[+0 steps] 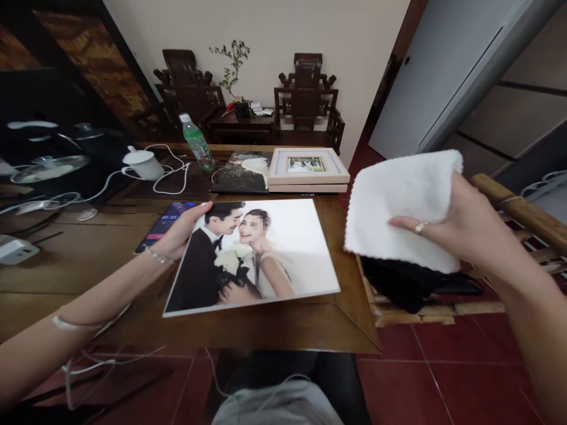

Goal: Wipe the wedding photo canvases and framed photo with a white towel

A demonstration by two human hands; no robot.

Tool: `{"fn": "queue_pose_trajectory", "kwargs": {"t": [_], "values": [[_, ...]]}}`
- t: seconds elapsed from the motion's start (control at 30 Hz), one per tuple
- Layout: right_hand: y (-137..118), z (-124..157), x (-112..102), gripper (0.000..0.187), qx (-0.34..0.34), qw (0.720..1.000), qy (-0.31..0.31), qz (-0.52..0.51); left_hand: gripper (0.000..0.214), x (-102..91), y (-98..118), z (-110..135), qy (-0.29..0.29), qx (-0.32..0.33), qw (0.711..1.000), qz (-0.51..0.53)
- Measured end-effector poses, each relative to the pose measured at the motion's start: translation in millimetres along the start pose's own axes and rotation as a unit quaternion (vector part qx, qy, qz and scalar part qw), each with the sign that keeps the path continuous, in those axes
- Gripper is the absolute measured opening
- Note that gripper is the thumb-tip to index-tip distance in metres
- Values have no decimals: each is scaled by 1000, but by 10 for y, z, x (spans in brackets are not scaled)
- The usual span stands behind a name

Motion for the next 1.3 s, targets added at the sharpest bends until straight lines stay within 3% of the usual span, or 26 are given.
{"fn": "queue_pose_trajectory", "kwargs": {"t": [0.07, 0.13, 0.2, 0.27, 0.37, 0.47, 0.63, 0.9, 1.07, 1.2, 1.3], "values": [[-58, -20, 97, 58, -54, 991, 41, 112, 16, 4, -121, -93, -5, -11, 1000, -12], [-216, 53, 293, 37, -110, 978, 58, 165, 14, 29, -192, -181, -17, -12, 1000, -14], [-514, 239, 533, 22, -207, 965, 44, 153, 12, 56, -239, -264, -27, -16, 999, -15], [-898, 533, 746, 40, -343, 933, 9, 111, 11, 69, -272, -340, -30, -25, 999, -21], [-1299, 895, 900, 33, -427, 901, -10, 73, 11, 59, -293, -445, -37, -28, 998, -32], [-1456, 1055, 1021, 31, -426, 902, -29, 69, 10, 17, -289, -537, -42, -12, 998, -36], [-1479, 1134, 1216, 35, -407, 909, -65, 60, 12, -63, -329, -653, -24, -4, 998, -55], [-1433, 1118, 877, 60, -383, 907, -161, -66, 20, -71, -281, -749, 25, -15, 992, -119], [-1400, 1053, 1066, 59, -389, 905, -162, -58, 24, -96, -201, -687, 16, -45, 985, -166], [-1478, 1067, 1285, 60, -411, 900, -139, -44, 42, -75, -157, -558, -42, 13, 979, -200], [-1536, 1081, 1331, 60, -415, 901, -121, -42, 52, -47, -133, -482, -68, 95, 950, -291]]}}
Point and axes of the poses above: each hand's wrist, its own z-axis away from the middle knuckle, its own x-axis out of the palm, y = z × x, the point moved 6 cm from there along -z, towards the middle knuckle, and after that the axes turned 14 degrees about z, right-handed, at the moved point
